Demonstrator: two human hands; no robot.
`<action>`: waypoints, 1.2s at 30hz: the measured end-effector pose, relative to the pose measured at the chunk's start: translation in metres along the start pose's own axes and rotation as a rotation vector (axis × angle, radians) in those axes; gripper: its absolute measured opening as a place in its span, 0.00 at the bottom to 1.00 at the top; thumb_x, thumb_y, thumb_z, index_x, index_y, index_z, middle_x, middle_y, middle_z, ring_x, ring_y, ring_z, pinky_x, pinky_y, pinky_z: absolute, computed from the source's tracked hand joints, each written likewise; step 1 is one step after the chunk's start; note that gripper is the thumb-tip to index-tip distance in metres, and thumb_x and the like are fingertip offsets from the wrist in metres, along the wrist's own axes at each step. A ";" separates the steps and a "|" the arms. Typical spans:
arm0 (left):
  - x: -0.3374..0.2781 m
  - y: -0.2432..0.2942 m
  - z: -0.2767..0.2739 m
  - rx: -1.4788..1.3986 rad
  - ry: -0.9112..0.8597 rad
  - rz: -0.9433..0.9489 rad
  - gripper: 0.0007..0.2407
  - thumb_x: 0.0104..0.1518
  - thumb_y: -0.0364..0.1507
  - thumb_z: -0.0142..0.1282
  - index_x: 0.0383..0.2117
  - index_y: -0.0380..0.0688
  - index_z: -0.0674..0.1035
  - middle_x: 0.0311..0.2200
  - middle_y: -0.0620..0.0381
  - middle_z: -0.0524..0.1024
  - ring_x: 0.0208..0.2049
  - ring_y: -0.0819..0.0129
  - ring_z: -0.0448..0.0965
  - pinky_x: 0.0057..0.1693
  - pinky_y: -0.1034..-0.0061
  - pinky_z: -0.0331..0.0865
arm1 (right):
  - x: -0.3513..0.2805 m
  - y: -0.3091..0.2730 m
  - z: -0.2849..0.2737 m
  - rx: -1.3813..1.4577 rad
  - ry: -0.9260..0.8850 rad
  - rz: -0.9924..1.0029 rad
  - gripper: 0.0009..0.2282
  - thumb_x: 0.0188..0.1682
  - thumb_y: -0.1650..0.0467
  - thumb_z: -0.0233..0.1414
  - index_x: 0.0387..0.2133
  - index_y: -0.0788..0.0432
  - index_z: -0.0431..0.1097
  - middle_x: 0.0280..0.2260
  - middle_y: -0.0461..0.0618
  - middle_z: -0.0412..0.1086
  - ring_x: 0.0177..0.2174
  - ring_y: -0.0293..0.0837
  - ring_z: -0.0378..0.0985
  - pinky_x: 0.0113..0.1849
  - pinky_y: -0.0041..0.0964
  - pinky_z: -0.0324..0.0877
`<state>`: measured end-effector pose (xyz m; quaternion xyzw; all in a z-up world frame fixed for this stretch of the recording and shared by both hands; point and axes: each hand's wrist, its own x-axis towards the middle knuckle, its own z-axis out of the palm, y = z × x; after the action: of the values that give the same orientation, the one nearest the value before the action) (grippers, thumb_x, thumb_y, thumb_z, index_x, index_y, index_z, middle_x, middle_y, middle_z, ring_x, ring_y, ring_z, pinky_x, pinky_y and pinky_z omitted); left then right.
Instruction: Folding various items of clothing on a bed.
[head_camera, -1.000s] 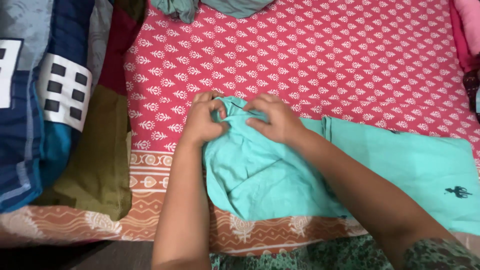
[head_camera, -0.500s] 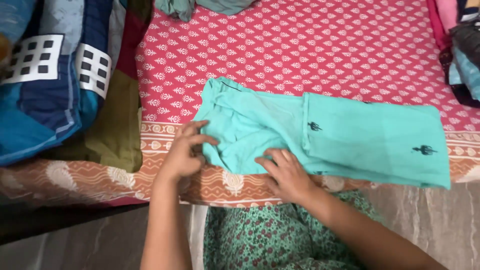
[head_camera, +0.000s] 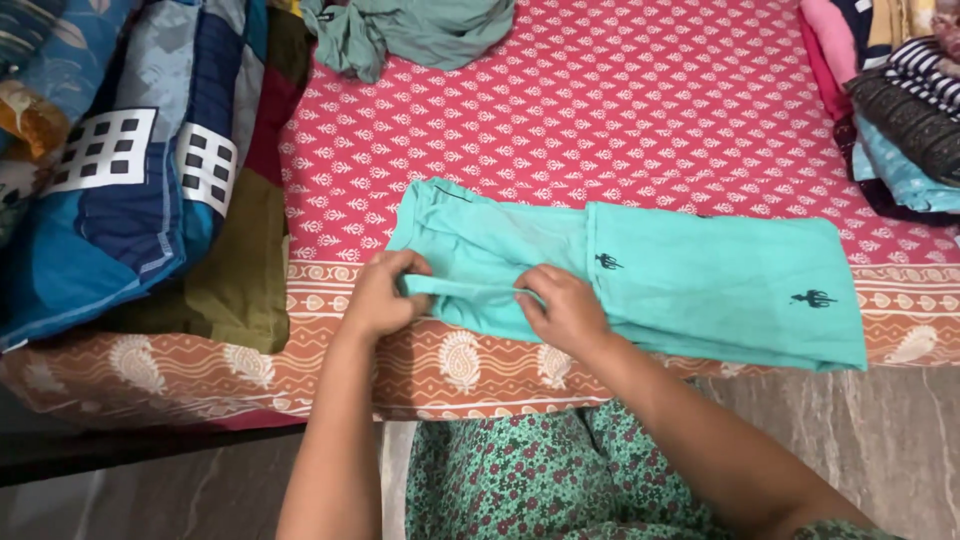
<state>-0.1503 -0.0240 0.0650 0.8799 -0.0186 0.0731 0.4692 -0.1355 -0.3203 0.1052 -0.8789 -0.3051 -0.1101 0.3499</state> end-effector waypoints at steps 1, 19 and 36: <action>-0.001 0.007 -0.002 -0.002 0.001 -0.002 0.14 0.38 0.27 0.64 0.34 0.44 0.82 0.38 0.49 0.78 0.45 0.56 0.77 0.52 0.63 0.72 | 0.001 0.001 0.002 -0.001 -0.003 -0.001 0.04 0.48 0.71 0.58 0.32 0.59 0.73 0.31 0.53 0.74 0.31 0.54 0.77 0.33 0.48 0.71; -0.033 0.020 0.016 0.312 0.228 0.263 0.13 0.40 0.20 0.58 0.33 0.48 0.83 0.35 0.55 0.74 0.43 0.53 0.72 0.52 0.60 0.65 | 0.008 0.021 0.051 -0.365 -0.036 -0.320 0.09 0.37 0.76 0.57 0.31 0.55 0.70 0.30 0.50 0.64 0.30 0.52 0.73 0.32 0.48 0.70; -0.016 0.028 0.034 0.308 0.354 0.174 0.10 0.59 0.36 0.58 0.32 0.44 0.84 0.40 0.53 0.80 0.48 0.53 0.73 0.60 0.58 0.62 | 0.033 0.036 0.036 -0.121 -0.291 -0.044 0.17 0.41 0.81 0.48 0.45 0.61 0.73 0.44 0.59 0.74 0.42 0.62 0.77 0.43 0.52 0.72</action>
<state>-0.1654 -0.0689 0.0669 0.9096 -0.0003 0.2683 0.3174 -0.0880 -0.3013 0.0723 -0.8982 -0.3644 -0.0076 0.2459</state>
